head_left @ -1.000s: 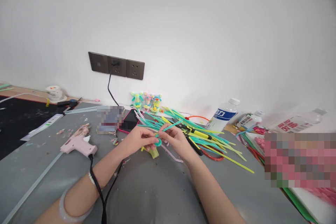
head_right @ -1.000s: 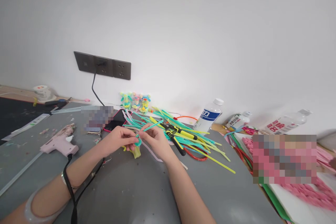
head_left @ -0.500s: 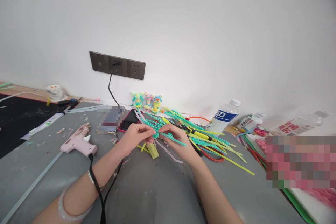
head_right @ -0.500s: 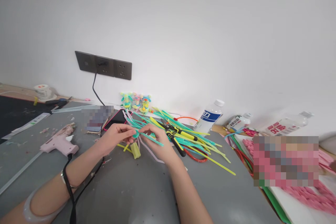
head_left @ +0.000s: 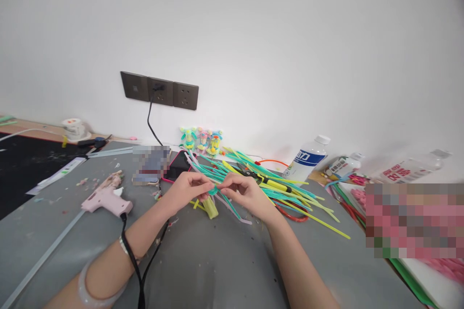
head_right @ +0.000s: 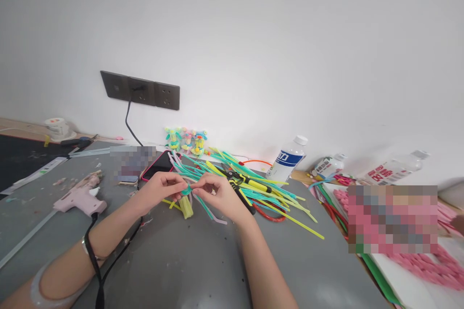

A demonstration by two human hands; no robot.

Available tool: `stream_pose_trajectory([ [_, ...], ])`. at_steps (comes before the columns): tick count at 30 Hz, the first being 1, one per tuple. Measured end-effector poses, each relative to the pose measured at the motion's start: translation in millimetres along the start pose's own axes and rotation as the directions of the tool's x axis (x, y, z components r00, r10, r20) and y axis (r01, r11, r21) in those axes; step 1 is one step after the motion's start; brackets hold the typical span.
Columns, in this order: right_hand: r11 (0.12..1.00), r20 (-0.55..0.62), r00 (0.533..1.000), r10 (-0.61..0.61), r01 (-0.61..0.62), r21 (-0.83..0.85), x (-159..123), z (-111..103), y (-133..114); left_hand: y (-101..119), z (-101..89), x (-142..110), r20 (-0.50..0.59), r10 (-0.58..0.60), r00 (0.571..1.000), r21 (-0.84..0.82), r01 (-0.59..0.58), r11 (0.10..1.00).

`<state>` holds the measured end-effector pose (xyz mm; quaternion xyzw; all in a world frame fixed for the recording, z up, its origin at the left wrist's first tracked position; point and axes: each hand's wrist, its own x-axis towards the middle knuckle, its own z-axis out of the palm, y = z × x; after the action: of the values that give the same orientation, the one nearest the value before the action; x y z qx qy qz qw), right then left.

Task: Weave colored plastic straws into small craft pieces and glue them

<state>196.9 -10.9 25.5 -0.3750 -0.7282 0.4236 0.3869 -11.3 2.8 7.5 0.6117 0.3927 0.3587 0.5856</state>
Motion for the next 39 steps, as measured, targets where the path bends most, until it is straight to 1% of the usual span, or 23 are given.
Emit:
stream_pose_trajectory([
  [3,0.990,0.009,0.993,0.115,-0.116,0.082,0.2,3.6,3.5,2.0,1.7,-1.3,0.049,0.015,0.999,0.049,-0.018,0.999],
  [5,0.974,0.047,0.984,0.173,-0.178,0.141,0.4,5.6,5.3,3.4,3.0,-2.0,0.069,0.029,0.997,0.069,-0.034,0.997],
  [10,0.936,0.130,0.957,0.259,-0.282,0.210,0.6,8.3,4.7,4.4,4.2,-1.7,0.056,0.070,0.996,0.117,-0.076,0.990],
  [15,0.918,0.173,0.936,0.306,-0.339,0.205,0.6,10.0,-1.6,4.7,5.3,-2.0,0.048,0.048,0.998,0.149,-0.054,0.987],
  [18,0.912,0.154,0.942,0.300,-0.330,0.242,1.4,11.7,-2.4,4.3,5.3,-2.4,0.024,0.030,0.999,0.134,-0.033,0.990],
  [21,0.909,0.117,0.951,0.285,-0.307,0.283,2.5,13.1,0.7,4.1,3.8,-1.8,0.010,0.043,0.999,0.153,-0.044,0.987],
  [23,0.906,0.099,0.955,0.279,-0.296,0.301,3.1,12.7,3.9,4.1,2.5,-1.1,0.004,0.086,0.996,0.229,-0.084,0.970],
  [24,0.904,0.092,0.955,0.283,-0.297,0.307,3.3,12.0,5.5,4.1,1.9,-0.9,-0.004,0.116,0.993,0.296,-0.109,0.949],
  [26,0.899,0.065,0.952,0.300,-0.305,0.313,3.4,9.8,8.1,3.9,1.3,-1.2,-0.011,0.169,0.985,0.465,-0.145,0.873],
  [28,0.894,0.026,0.945,0.325,-0.316,0.318,3.4,7.3,9.5,3.1,1.4,-2.2,0.000,0.173,0.985,0.609,-0.137,0.781],
  [30,0.892,-0.011,0.941,0.339,-0.318,0.322,3.7,5.4,9.7,1.2,1.8,-3.2,0.031,0.124,0.992,0.684,-0.112,0.720],
  [33,0.893,-0.042,0.940,0.340,-0.308,0.329,4.5,4.6,8.7,-3.2,2.1,-3.4,0.118,0.048,0.992,0.715,-0.118,0.689],
  [34,0.893,-0.049,0.940,0.338,-0.304,0.332,4.8,4.7,8.5,-4.5,2.2,-3.2,0.160,0.042,0.986,0.713,-0.145,0.685],
  [36,0.893,-0.063,0.941,0.333,-0.293,0.342,5.0,4.8,8.8,-5.9,3.0,-3.2,0.251,0.074,0.965,0.694,-0.233,0.682],
  [37,0.891,-0.069,0.941,0.330,-0.287,0.351,5.0,4.7,9.3,-5.7,3.9,-3.6,0.301,0.108,0.948,0.673,-0.291,0.680],
  [39,0.889,-0.085,0.943,0.321,-0.270,0.370,4.7,3.5,10.7,-3.6,6.4,-5.2,0.402,0.181,0.898,0.612,-0.410,0.676],
])
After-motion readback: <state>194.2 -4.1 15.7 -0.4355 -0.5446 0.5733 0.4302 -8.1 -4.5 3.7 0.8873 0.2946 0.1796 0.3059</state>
